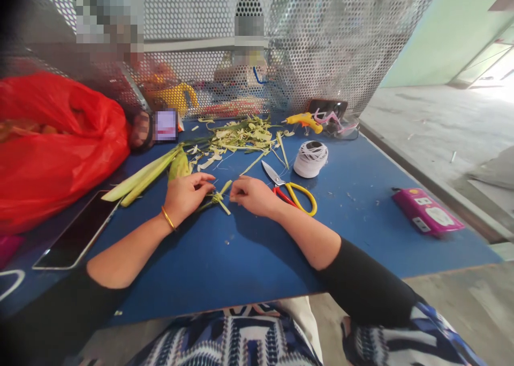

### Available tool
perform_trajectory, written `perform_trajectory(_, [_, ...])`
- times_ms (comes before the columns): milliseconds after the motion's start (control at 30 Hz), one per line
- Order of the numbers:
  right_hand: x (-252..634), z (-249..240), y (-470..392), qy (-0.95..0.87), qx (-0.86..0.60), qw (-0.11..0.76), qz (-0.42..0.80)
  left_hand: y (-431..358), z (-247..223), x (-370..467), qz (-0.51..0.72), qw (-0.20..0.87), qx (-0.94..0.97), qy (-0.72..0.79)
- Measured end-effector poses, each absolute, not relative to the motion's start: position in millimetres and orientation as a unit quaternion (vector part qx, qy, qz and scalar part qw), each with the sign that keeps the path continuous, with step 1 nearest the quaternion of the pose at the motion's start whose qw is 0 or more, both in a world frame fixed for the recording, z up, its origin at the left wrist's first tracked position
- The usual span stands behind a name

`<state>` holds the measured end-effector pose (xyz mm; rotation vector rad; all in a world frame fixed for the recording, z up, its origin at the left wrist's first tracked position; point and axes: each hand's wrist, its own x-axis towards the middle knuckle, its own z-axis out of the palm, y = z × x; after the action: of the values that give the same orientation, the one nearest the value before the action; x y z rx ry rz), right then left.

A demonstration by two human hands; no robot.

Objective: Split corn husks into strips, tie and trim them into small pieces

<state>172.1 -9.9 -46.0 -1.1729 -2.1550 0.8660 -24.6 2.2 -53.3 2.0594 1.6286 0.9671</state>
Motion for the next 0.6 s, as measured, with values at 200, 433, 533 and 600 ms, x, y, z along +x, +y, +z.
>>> perform_trajectory(200, [165,-47,-15,-0.762,-0.35,0.385,0.384,0,-55,-24,0.342,0.2,0.729,0.559])
perform_trajectory(433, [162,-50,-17,-0.663,-0.313,0.362,0.576,-1,-50,-26,0.321,0.201,0.768,0.517])
perform_trajectory(533, [163,-50,-15,-0.646,-0.323,0.367,0.586,-1,-45,-27,0.312,0.201,0.776,0.51])
perform_trajectory(600, [163,-50,-14,-0.647,-0.323,0.376,0.58,-1,-43,-27,0.327,0.231,0.77,0.496])
